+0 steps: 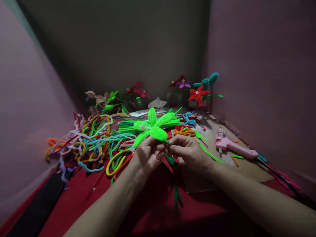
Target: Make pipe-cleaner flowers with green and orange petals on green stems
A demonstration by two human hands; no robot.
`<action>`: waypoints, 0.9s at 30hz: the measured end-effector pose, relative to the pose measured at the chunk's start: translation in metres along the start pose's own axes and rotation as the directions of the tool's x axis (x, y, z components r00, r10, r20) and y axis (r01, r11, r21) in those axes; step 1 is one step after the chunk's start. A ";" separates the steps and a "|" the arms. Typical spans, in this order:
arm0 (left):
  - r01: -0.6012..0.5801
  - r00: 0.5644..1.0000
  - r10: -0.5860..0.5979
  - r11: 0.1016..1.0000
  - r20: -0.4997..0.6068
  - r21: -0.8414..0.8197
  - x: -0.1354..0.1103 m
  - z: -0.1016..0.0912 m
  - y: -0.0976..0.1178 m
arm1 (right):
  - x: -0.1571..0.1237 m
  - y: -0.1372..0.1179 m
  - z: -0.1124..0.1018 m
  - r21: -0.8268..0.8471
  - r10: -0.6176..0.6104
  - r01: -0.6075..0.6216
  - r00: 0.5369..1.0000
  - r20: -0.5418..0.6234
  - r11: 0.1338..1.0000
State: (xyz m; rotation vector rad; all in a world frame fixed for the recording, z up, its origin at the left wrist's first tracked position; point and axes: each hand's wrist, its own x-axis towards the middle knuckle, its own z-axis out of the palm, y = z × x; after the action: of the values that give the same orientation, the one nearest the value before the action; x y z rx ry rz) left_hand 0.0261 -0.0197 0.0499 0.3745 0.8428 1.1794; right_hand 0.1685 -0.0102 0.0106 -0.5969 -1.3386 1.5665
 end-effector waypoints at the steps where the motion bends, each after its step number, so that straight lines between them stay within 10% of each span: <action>1: -0.022 1.000 0.022 0.999 -0.001 0.044 0.001 -0.002 0.002 | 0.000 0.001 -0.001 0.013 0.008 -0.008 1.000 -0.003 1.000; 4: -0.240 0.970 0.244 0.950 0.005 0.197 0.004 -0.010 0.011 | 0.001 0.001 -0.006 0.084 0.041 -0.038 0.999 -0.034 0.996; 7: -0.539 0.798 0.602 0.710 0.005 0.454 0.007 -0.017 0.018 | 0.003 -0.001 -0.009 0.174 0.080 -0.067 0.994 -0.070 0.983; 10: -0.584 0.598 0.756 0.182 0.267 0.791 0.011 -0.021 0.017 | 0.005 -0.002 -0.010 0.229 0.108 -0.087 0.991 -0.080 0.970; 14: -0.483 0.435 0.615 -0.457 0.657 0.747 0.021 -0.027 0.005 | 0.005 -0.001 -0.009 0.245 0.145 -0.127 0.988 -0.054 0.961; 20: -0.265 0.398 0.532 -0.713 0.747 0.649 0.028 -0.039 -0.002 | 0.003 0.001 -0.007 0.243 0.191 -0.180 0.981 -0.022 0.953; 27: -0.177 0.354 0.542 -0.761 0.762 0.624 0.019 -0.036 0.002 | 0.005 0.001 -0.009 0.266 0.194 -0.187 0.981 0.003 0.946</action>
State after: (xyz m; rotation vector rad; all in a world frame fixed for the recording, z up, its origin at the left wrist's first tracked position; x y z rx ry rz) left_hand 0.0008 -0.0072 0.0202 2.8194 1.9477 1.1583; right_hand 0.1737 -0.0017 0.0080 -0.5881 -1.0534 1.8538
